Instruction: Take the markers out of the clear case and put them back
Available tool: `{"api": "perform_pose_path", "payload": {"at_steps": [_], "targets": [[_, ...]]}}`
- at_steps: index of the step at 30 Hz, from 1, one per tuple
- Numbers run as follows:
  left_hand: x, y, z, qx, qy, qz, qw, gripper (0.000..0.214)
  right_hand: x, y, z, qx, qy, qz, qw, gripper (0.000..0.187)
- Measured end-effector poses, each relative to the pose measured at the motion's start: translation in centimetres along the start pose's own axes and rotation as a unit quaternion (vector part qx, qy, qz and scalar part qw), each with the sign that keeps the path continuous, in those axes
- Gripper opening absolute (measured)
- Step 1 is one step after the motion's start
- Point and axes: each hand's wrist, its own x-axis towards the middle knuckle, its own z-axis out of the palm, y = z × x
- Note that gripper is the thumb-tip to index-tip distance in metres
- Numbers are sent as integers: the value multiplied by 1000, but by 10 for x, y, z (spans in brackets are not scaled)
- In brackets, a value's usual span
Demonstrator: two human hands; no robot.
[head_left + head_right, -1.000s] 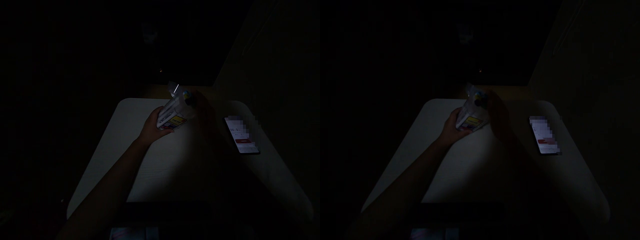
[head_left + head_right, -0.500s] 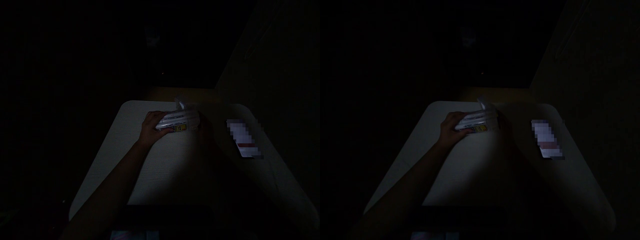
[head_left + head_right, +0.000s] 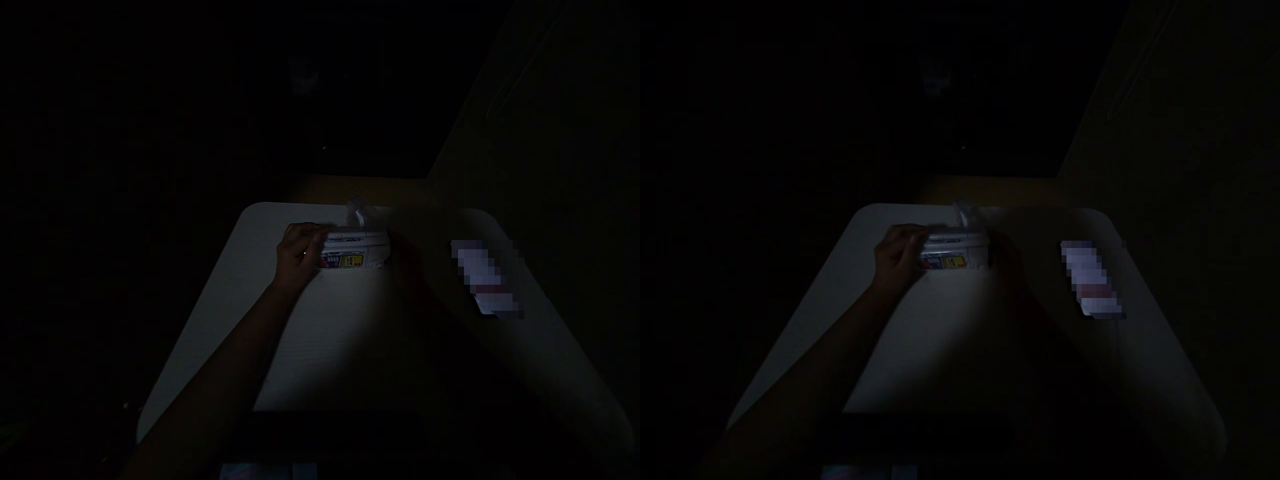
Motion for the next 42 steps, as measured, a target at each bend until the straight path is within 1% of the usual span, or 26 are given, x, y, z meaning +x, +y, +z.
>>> {"api": "perform_pose_path", "payload": {"at_steps": [9,15,24,33,38,42], "targets": [[0,0,0,-10,-1,-1,1000,22,-1,-1,-13,-24,-7,22,999,30],[0,1,0,3,-5,-17,1000,23,4,-3,-23,-60,-6,39,997,26],[0,2,1,5,-9,-31,999,24,4,-3,-17,-71,-9,42,997,33],[-2,1,2,16,-12,-34,999,27,5,0,-18,-55,10,14,998,30],[-2,1,2,18,-15,-44,999,28,3,4,-16,-49,5,6,999,29],[-3,1,2,19,-13,-49,999,29,7,9,-17,-53,2,9,999,24]]}}
